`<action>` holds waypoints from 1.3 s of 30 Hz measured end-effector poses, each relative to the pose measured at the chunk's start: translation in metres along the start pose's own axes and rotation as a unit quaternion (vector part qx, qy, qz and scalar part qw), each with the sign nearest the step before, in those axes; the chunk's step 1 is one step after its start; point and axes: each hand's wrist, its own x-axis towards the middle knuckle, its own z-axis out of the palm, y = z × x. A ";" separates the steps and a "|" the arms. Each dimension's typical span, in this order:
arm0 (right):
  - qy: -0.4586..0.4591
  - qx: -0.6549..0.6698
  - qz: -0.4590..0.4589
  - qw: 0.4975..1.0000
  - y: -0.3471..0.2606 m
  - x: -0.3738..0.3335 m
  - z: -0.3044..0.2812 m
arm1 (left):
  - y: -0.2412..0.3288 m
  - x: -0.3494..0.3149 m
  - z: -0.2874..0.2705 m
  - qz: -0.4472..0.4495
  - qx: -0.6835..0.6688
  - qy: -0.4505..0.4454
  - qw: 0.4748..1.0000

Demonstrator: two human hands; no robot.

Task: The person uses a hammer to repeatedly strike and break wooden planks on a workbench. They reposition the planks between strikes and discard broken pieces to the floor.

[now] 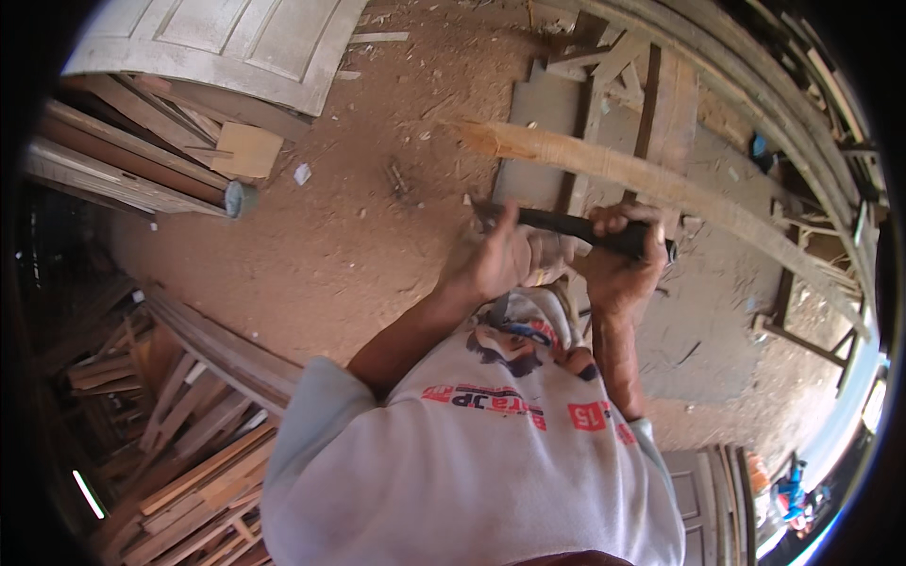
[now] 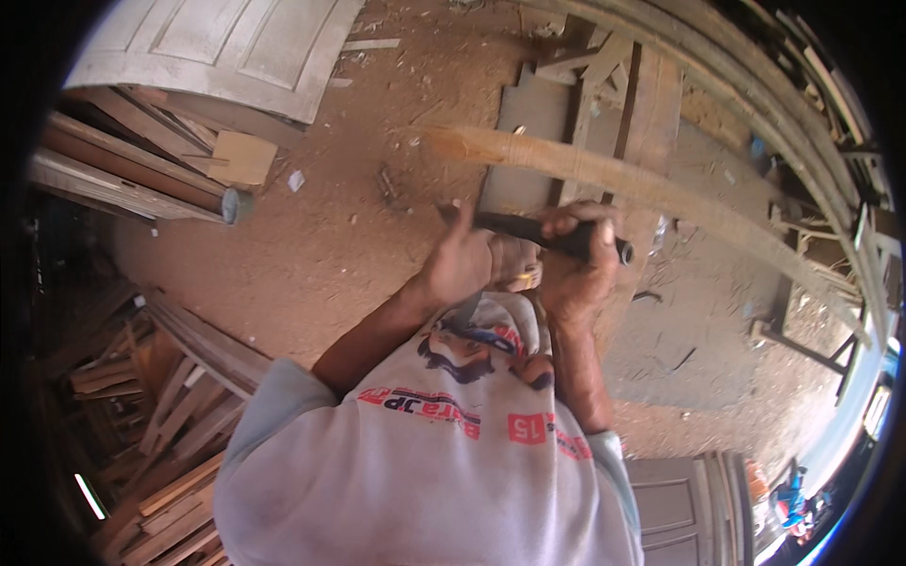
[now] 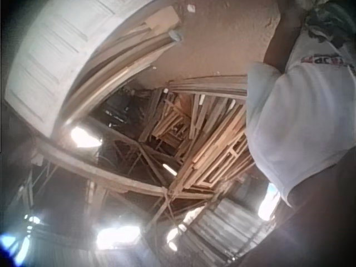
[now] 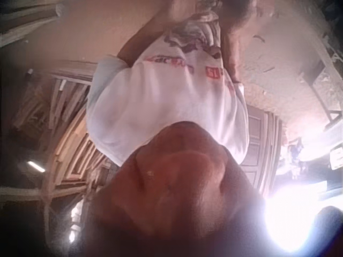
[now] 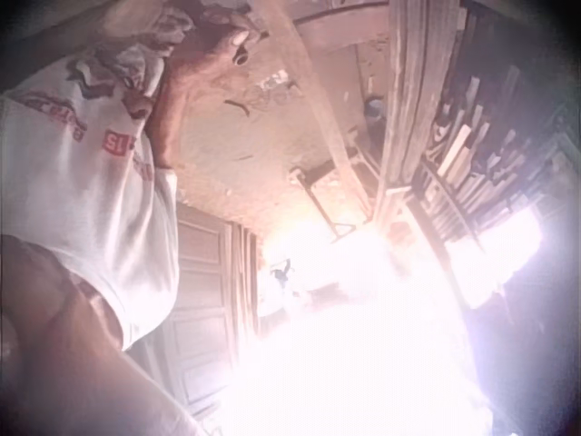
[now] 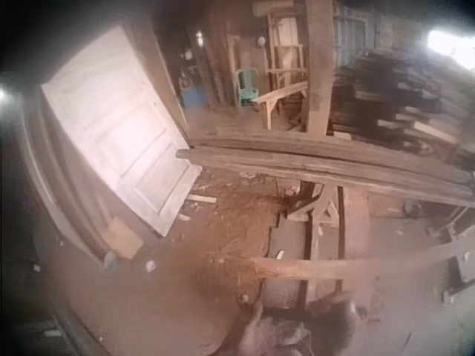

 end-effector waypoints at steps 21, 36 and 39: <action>0.081 -0.807 -0.074 0.580 0.076 0.147 -0.108 | 0.320 0.003 -0.185 0.462 -0.050 0.341 0.817; 0.083 -0.839 0.061 0.535 0.091 0.153 -0.093 | 0.305 0.070 -0.225 0.371 -0.072 0.390 0.840; 0.082 -0.835 0.038 0.544 0.093 0.152 -0.099 | 0.302 0.071 -0.219 0.383 -0.090 0.388 0.834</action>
